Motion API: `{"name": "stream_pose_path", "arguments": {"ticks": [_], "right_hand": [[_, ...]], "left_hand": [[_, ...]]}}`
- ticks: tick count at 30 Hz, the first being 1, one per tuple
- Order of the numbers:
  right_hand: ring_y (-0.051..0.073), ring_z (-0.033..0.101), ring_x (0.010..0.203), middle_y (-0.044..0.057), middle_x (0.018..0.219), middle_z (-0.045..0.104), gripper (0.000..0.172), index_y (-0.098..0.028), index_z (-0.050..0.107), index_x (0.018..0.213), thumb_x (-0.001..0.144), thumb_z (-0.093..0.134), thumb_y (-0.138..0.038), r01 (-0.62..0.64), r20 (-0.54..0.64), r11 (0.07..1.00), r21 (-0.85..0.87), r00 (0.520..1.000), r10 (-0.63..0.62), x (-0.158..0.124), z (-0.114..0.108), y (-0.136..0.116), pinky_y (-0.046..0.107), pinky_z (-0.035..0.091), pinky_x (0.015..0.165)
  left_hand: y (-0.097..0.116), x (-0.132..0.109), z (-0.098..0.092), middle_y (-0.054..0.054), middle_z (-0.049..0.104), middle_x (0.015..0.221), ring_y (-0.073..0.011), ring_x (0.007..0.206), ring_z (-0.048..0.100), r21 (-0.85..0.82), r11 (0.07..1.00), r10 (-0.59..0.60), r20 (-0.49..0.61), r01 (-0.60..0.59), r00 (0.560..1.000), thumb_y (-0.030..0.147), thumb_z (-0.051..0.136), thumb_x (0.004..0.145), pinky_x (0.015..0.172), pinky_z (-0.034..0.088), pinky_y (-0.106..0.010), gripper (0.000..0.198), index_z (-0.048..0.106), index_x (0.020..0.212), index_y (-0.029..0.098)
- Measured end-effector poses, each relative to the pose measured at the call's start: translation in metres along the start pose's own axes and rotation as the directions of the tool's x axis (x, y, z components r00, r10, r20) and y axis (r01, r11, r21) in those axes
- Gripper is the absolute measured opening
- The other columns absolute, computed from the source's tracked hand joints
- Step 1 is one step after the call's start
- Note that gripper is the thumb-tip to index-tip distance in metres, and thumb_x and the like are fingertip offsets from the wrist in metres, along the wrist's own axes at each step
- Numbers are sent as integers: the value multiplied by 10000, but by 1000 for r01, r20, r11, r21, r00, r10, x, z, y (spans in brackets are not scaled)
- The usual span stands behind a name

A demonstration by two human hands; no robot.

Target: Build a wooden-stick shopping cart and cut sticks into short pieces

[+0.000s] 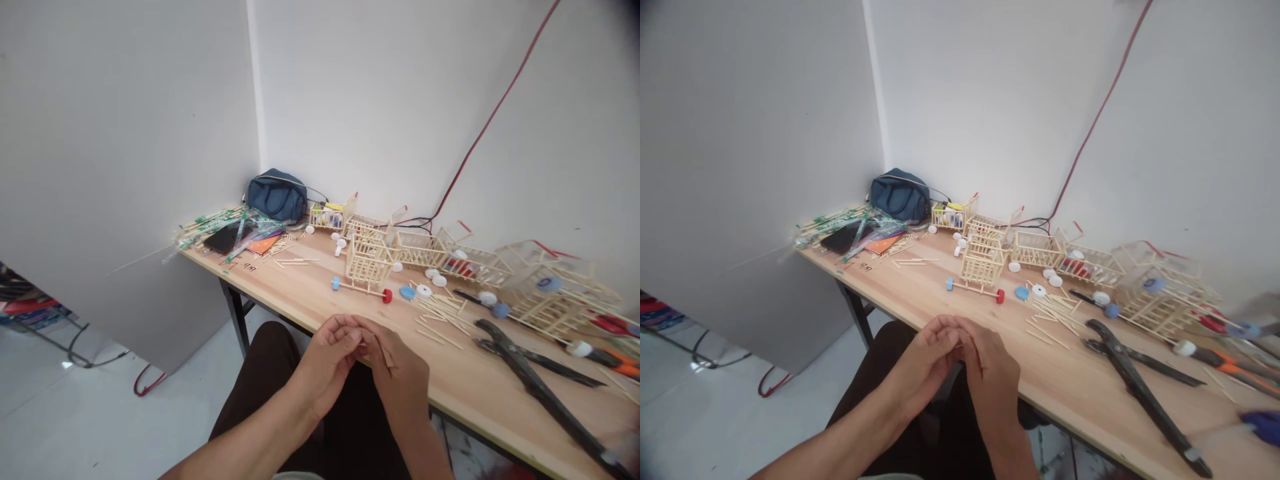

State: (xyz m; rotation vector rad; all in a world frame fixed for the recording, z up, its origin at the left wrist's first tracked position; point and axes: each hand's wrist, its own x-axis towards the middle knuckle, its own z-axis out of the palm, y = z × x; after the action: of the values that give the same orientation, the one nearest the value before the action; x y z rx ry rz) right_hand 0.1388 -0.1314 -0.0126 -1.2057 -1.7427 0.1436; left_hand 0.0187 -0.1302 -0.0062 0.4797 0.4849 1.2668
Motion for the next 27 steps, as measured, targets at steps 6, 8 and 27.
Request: {"name": "stream_pose_path", "arguments": {"ticks": [6, 8, 27], "right_hand": [[193, 710, 723, 31, 832, 767, 336, -228, 764, 866, 924, 492, -416, -343, -45, 919, 194, 933, 357, -27, 4, -15, 254, 543, 657], [188, 686, 660, 40, 770, 752, 393, -200, 760, 837, 925, 475, -456, -412, 3, 870, 271, 904, 428, -32, 4, -21, 247, 527, 606], [205, 697, 631, 70, 754, 753, 632, -205, 731, 973, 853, 400, -730, -666, 519, 717, 207, 696, 496, -131, 33, 54, 299, 542, 618]], "left_hand": [[3, -25, -13, -56, 722, 942, -149, 888, 667, 165, 985, -47, 27, 42, 999, 206, 825, 691, 873, 484, -264, 236, 660, 861, 201], [10, -31, -20, -73, 735, 1014, -170, 896, 685, 236, 967, -111, 59, 94, 992, 204, 831, 682, 879, 492, -295, 279, 652, 896, 218], [232, 39, -109, -38, 720, 822, -199, 721, 616, 964, -257, 761, 160, 66, 629, 333, 662, 773, 671, 453, -279, 202, 724, 900, 188]]}}
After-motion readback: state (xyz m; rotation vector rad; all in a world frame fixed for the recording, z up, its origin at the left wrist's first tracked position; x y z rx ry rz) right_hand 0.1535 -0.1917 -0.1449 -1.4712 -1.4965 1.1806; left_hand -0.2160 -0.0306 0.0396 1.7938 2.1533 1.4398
